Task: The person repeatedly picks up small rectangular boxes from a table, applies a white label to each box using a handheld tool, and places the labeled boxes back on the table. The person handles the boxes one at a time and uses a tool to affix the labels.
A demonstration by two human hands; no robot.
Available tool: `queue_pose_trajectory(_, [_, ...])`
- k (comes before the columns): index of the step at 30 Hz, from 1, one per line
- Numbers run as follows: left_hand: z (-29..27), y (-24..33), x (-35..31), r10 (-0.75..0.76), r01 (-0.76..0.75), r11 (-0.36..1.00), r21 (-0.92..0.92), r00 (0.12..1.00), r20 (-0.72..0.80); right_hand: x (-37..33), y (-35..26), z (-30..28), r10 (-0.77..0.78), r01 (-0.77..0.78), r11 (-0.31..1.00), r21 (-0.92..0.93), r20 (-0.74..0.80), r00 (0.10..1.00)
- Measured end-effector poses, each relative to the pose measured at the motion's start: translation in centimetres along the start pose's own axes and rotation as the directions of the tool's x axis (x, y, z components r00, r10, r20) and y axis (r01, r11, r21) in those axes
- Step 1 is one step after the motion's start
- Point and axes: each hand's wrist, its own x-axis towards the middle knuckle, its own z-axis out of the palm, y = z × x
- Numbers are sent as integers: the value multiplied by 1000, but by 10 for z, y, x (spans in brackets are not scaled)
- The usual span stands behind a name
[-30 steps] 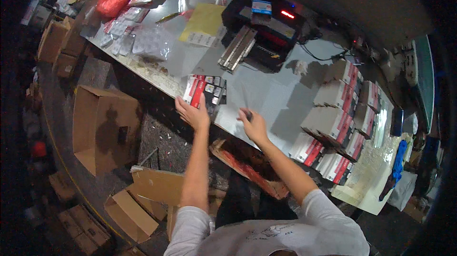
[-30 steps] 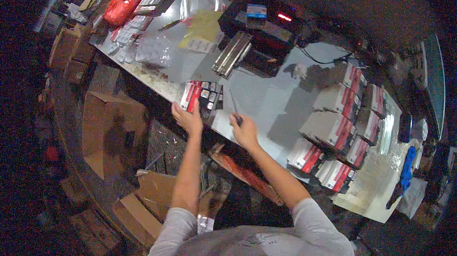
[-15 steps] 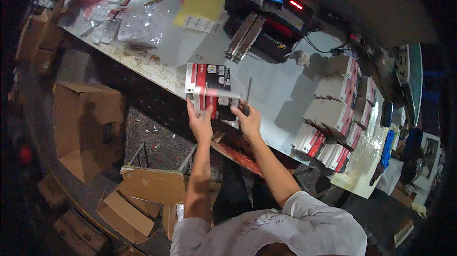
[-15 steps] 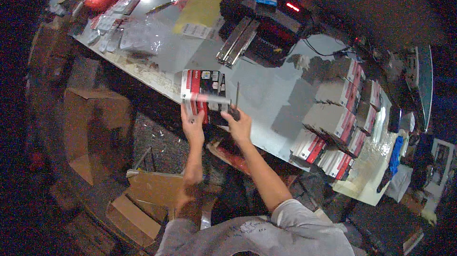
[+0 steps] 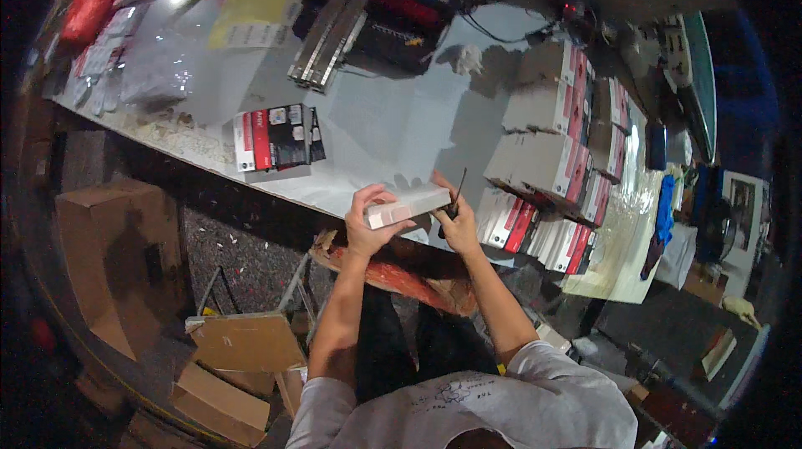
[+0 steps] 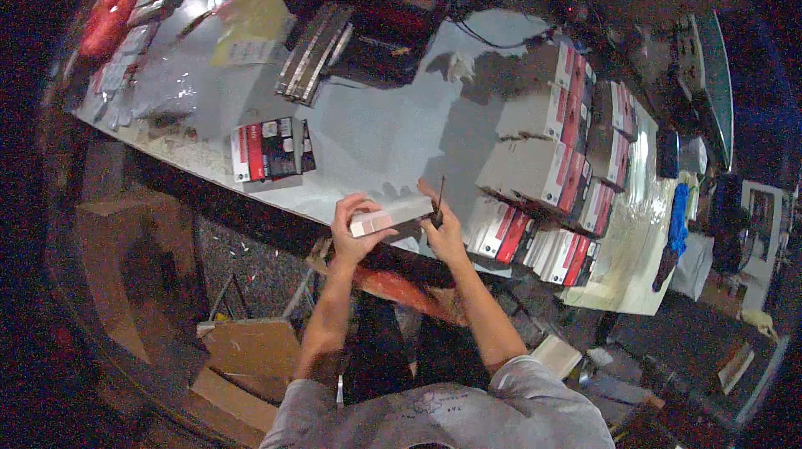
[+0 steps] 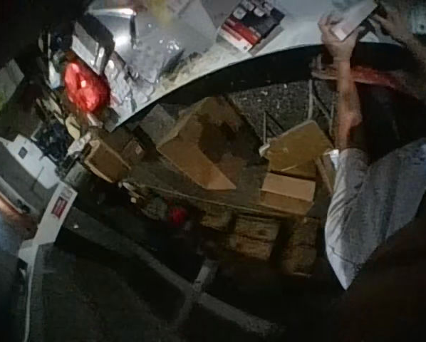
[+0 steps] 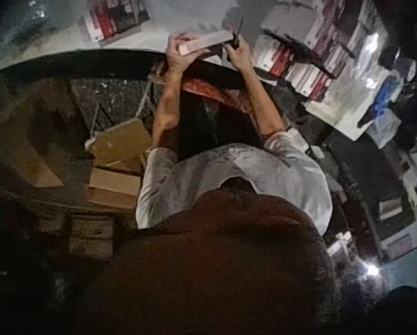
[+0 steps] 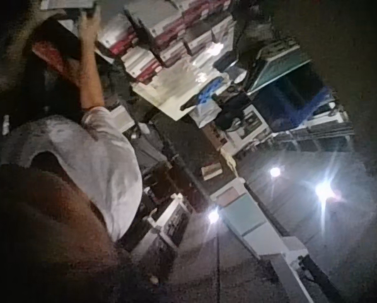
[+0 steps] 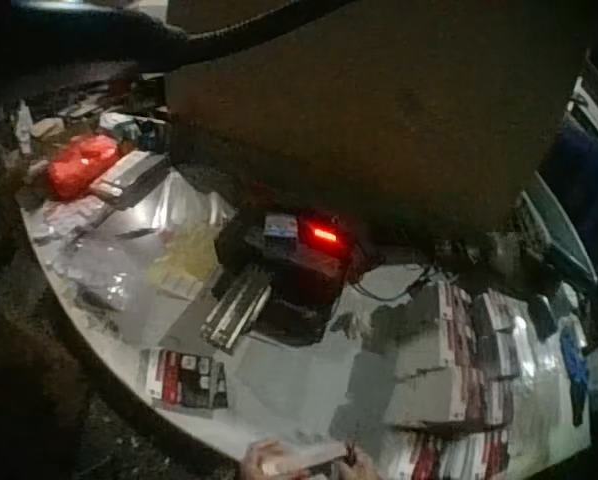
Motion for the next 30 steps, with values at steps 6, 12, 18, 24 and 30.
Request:
queue_pose_trajectory(6, [7,-14,10,226,-226,974,-8,973,40,-11,-3,1,-3,3,999,-44,-1,1000])
queue_pose_trajectory(12, [26,-22,10,426,-418,903,102,901,-86,-17,7,9,-16,9,998,-64,-108,994])
queue_pose_trajectory(18, [31,-15,-10,-57,56,998,-11,988,-143,-18,-10,-3,216,-234,941,-243,-102,971])
queue_pose_trajectory(24, [69,26,-81,-750,667,658,-351,537,-385,-106,-67,-54,165,-277,775,-567,-241,956])
queue_pose_trajectory(30, [102,5,-95,-778,778,582,-235,450,-438,-150,-66,-54,169,-87,669,-738,36,985])
